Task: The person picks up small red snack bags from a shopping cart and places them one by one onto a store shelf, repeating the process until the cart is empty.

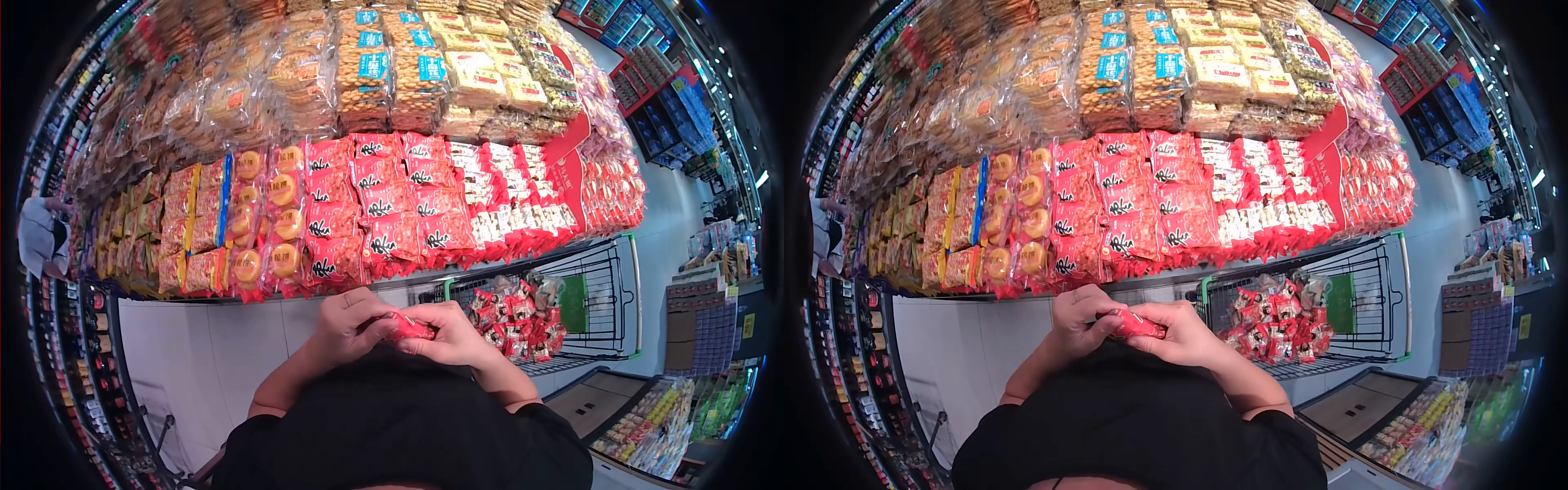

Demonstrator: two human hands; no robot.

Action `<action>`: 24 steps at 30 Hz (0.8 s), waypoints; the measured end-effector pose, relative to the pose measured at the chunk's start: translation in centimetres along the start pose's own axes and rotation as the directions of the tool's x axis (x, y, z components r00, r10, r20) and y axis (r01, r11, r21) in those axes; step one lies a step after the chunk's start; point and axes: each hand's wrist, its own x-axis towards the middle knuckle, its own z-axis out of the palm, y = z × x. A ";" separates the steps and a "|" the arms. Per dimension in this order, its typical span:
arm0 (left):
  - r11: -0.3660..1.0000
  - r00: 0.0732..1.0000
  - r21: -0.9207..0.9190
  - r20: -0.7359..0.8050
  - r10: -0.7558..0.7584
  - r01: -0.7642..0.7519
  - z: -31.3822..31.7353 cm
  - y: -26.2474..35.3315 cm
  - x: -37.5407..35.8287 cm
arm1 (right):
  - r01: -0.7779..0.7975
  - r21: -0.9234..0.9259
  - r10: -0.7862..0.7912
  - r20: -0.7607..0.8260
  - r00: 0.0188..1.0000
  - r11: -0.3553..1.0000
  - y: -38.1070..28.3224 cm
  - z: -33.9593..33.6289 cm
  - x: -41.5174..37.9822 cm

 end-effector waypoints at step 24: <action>0.615 0.798 -0.663 -0.044 -0.601 0.426 0.1 0.6 -2.5 | 0.169 -0.921 -0.400 0.017 0.917 0.350 -4.2 -6.9 6.3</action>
